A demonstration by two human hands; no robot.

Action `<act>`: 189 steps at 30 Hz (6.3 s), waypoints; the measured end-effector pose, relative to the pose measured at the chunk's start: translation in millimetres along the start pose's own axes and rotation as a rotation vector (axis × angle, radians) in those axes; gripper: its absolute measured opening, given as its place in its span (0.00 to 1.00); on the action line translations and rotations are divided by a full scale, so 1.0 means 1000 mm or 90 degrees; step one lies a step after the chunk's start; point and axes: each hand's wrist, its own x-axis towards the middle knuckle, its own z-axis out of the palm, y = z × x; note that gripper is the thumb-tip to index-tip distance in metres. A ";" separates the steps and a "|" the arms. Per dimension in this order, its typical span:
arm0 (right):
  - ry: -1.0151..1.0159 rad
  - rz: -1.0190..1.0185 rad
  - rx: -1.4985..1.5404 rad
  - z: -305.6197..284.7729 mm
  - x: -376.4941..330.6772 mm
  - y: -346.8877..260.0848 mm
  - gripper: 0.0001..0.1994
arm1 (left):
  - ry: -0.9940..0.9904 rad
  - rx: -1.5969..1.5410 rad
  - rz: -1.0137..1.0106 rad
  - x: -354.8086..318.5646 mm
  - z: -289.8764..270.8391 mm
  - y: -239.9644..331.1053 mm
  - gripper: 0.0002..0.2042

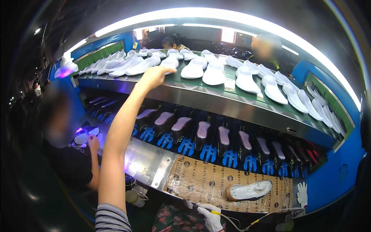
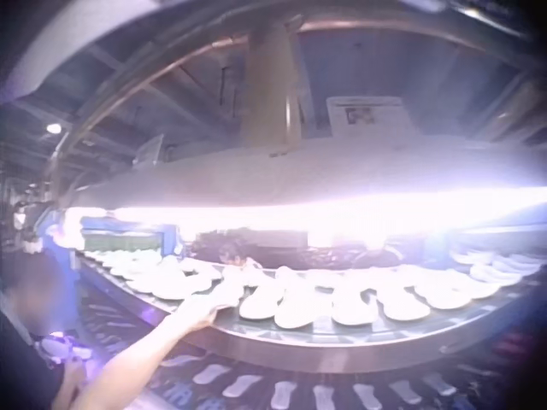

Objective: The person repeatedly picks up white slipper soles from a conveyor belt, uses a handheld tool to trim or scrape the inner surface, and places the soles back on the belt. The process is continuous and repetitive, with the person handling each sole individually.

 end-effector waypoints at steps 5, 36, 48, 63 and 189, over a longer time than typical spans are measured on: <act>0.024 0.025 0.013 -0.011 -0.003 0.005 0.09 | -0.100 0.130 -0.192 -0.009 -0.012 -0.003 0.29; 0.170 -0.142 0.210 -0.043 0.021 -0.059 0.12 | 0.468 -0.619 -0.113 -0.171 -0.020 0.206 0.41; 0.071 -0.259 0.108 0.016 0.003 -0.097 0.08 | 0.356 -1.000 -0.825 -0.366 0.018 0.268 0.06; -0.179 -0.372 -0.338 0.055 0.014 -0.085 0.07 | -0.155 -1.612 -1.109 -0.434 0.023 0.431 0.60; -0.132 -0.489 -0.399 0.032 0.017 -0.097 0.13 | 0.284 -2.028 -0.886 -0.389 0.023 0.435 0.53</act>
